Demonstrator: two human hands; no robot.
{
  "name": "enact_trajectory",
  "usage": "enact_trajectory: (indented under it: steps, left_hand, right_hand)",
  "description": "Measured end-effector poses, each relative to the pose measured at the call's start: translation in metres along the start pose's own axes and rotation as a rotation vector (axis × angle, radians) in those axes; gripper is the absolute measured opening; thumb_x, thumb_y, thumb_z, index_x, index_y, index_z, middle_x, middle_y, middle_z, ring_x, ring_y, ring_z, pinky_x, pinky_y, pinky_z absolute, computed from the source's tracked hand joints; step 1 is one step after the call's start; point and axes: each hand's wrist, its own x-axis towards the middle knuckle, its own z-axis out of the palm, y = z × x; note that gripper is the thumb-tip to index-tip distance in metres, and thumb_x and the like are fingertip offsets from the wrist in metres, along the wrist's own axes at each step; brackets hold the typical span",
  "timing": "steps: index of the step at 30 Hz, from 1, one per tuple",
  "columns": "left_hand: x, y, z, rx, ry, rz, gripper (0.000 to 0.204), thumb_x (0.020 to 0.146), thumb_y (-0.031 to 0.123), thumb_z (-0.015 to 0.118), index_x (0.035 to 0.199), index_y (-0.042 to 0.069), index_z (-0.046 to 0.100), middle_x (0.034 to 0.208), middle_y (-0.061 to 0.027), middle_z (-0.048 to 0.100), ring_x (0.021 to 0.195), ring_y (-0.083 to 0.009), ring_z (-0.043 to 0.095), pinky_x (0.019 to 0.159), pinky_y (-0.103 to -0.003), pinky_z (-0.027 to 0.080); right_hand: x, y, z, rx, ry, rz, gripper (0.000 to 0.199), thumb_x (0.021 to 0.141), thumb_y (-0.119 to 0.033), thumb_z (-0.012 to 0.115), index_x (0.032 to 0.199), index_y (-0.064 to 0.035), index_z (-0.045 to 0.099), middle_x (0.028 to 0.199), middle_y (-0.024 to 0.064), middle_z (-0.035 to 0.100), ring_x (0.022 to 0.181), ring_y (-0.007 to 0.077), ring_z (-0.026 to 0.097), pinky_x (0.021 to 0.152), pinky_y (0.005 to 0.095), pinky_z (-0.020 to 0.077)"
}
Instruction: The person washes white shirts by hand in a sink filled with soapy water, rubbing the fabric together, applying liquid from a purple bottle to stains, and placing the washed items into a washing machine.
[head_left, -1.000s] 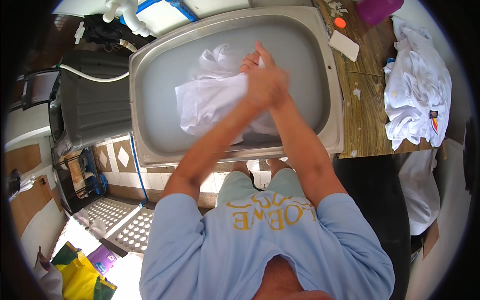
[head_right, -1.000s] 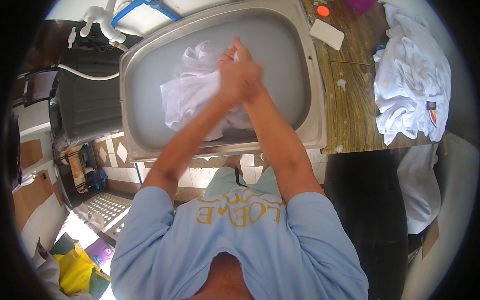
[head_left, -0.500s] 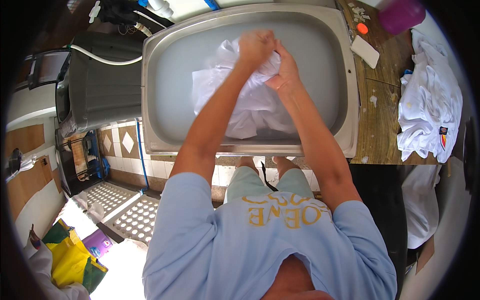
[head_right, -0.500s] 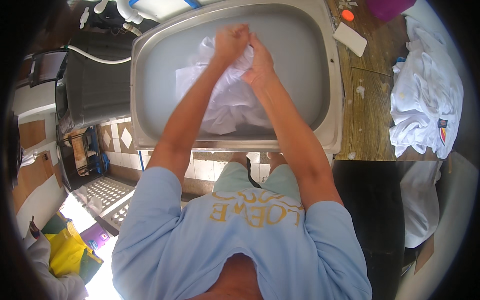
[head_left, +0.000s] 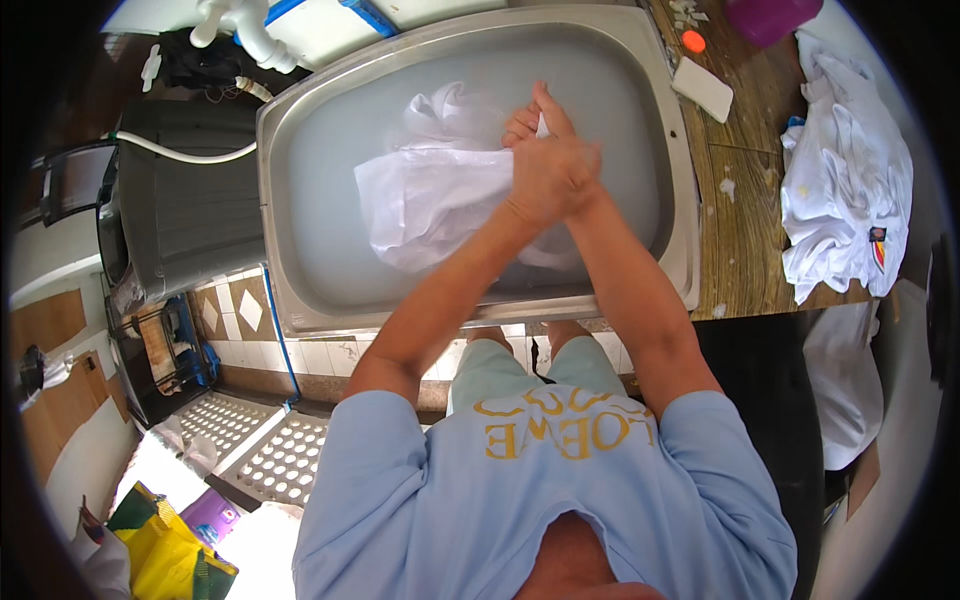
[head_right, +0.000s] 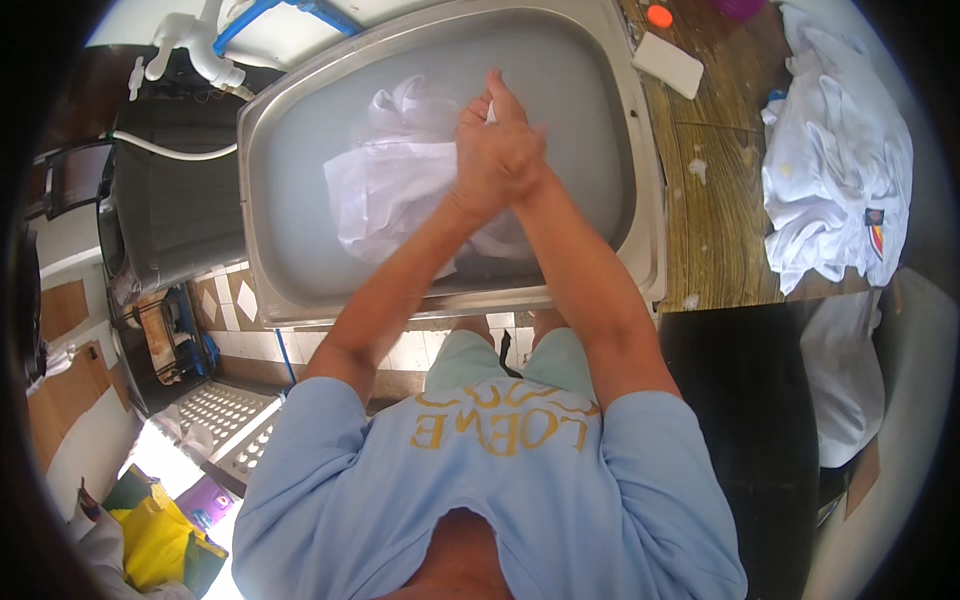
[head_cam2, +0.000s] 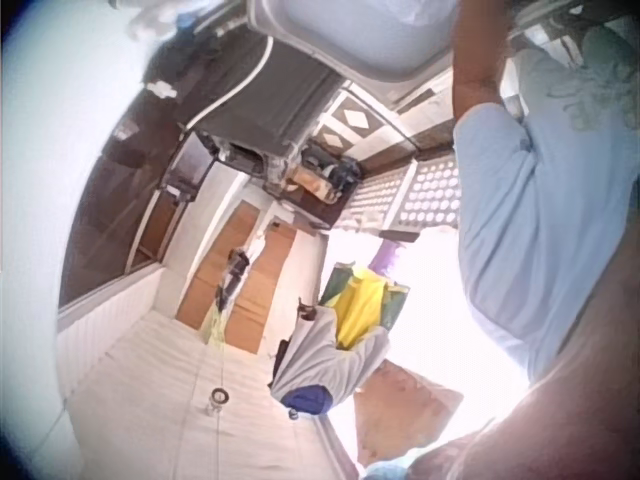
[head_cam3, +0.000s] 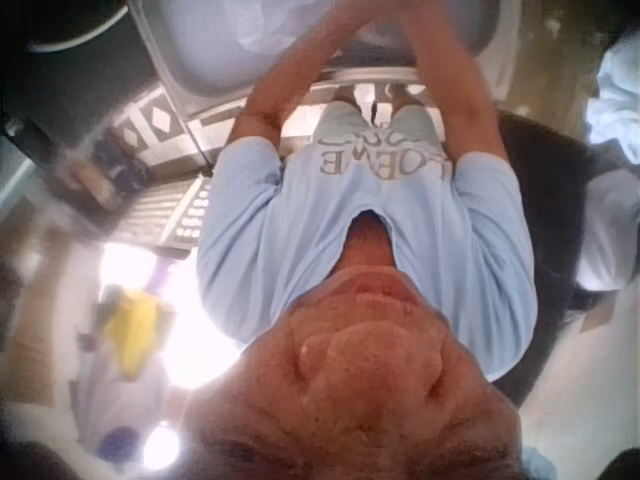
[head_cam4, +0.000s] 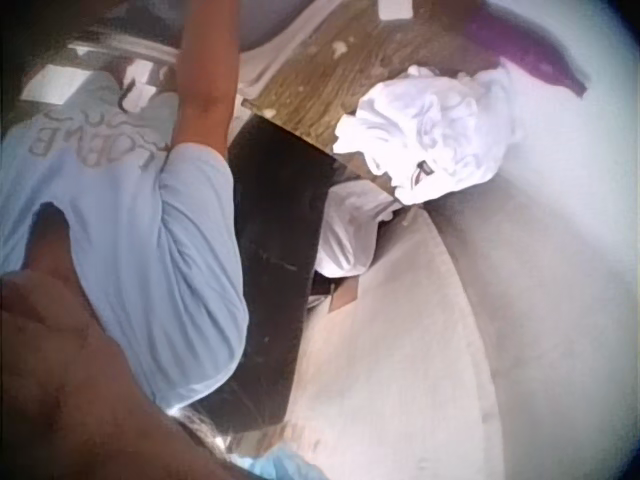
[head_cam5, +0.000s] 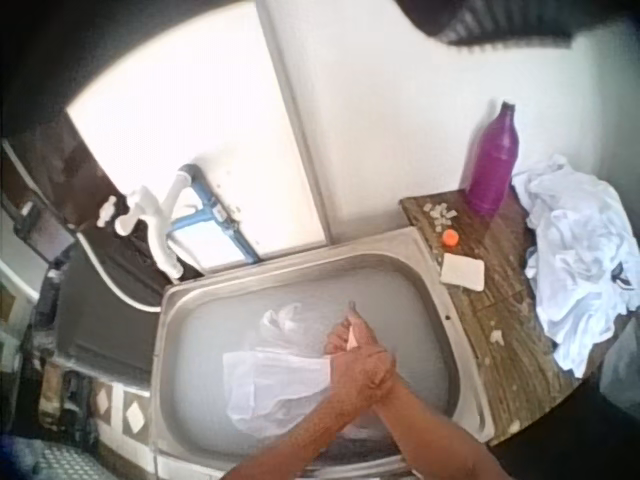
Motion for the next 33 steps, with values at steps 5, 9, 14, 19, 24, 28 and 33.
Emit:
enact_trajectory:
  steps: [5,9,14,19,24,28,33]
  left_hand:
    - [0.014,-0.023,-0.035,-0.331,0.125,-0.450,0.038,0.088,0.033,0.062,0.059,0.008,0.059,0.050,0.0007,0.047,0.046,-0.0096,0.045,0.043,-0.032,0.033]
    - [0.023,0.003,-0.055,-0.821,0.193,-0.741,0.043,0.088,0.033,0.064,0.056,0.005,0.058,0.052,0.0036,0.047,0.045,-0.0068,0.040,0.043,-0.027,0.031]
    - [0.000,0.068,-0.036,-0.605,0.078,-0.320,0.034,0.085,0.029,0.065,0.067,0.000,0.062,0.059,-0.0041,0.054,0.053,-0.0128,0.048,0.050,-0.030,0.039]
    - [-0.013,0.026,0.033,0.055,0.092,-0.023,0.016,0.082,0.009,0.061,0.069,-0.001,0.058,0.056,-0.0139,0.053,0.047,-0.0224,0.046,0.053,-0.033,0.043]
    - [0.032,0.019,-0.013,-0.068,0.020,0.037,0.016,0.082,0.010,0.060,0.070,0.001,0.057,0.059,-0.0160,0.055,0.052,-0.0291,0.043,0.058,-0.036,0.046]
    - [0.033,0.025,0.014,-0.066,-0.050,0.093,0.012,0.081,0.013,0.060,0.072,0.004,0.063,0.072,-0.0174,0.062,0.070,-0.0337,0.055,0.065,-0.039,0.048]
    - [0.033,0.001,-0.013,-0.072,-0.084,-0.087,0.016,0.080,0.013,0.060,0.066,0.004,0.061,0.072,-0.0197,0.061,0.068,-0.0380,0.059,0.060,-0.041,0.047]
  right_hand:
    - [0.004,0.025,0.069,-0.121,0.574,-0.129,0.033,0.090,-0.040,0.059,0.076,-0.0150,0.044,0.078,0.0047,0.050,0.077,0.0237,0.057,0.072,0.0438,0.0504]
    - [0.010,0.009,0.057,-0.086,0.590,-0.200,0.036,0.088,-0.043,0.060,0.075,-0.0148,0.042,0.081,0.0073,0.049,0.078,0.0268,0.056,0.076,0.0482,0.0497]
    - [0.007,0.004,0.059,-0.232,0.715,-0.176,0.040,0.090,-0.047,0.057,0.069,-0.0161,0.041,0.074,0.0041,0.047,0.069,0.0218,0.053,0.070,0.0429,0.0503]
    - [0.002,0.005,0.015,-0.168,0.340,-0.019,0.040,0.094,-0.046,0.049,0.069,-0.0152,0.045,0.073,-0.0003,0.047,0.067,0.0159,0.051,0.065,0.0344,0.0479]
    - [0.012,0.024,0.050,-0.068,0.419,-0.188,0.042,0.096,-0.046,0.042,0.071,-0.0132,0.045,0.071,-0.0018,0.046,0.068,0.0132,0.050,0.060,0.0332,0.0449]
    - [0.012,-0.017,-0.031,-0.234,-0.021,-0.181,0.040,0.096,-0.045,0.041,0.073,-0.0131,0.047,0.071,-0.0009,0.048,0.068,0.0132,0.052,0.061,0.0333,0.0460]
    - [0.012,0.024,0.058,-0.099,0.539,-0.183,0.035,0.096,-0.043,0.045,0.104,-0.0118,0.059,0.102,0.0054,0.062,0.095,0.0203,0.060,0.081,0.0348,0.0509]
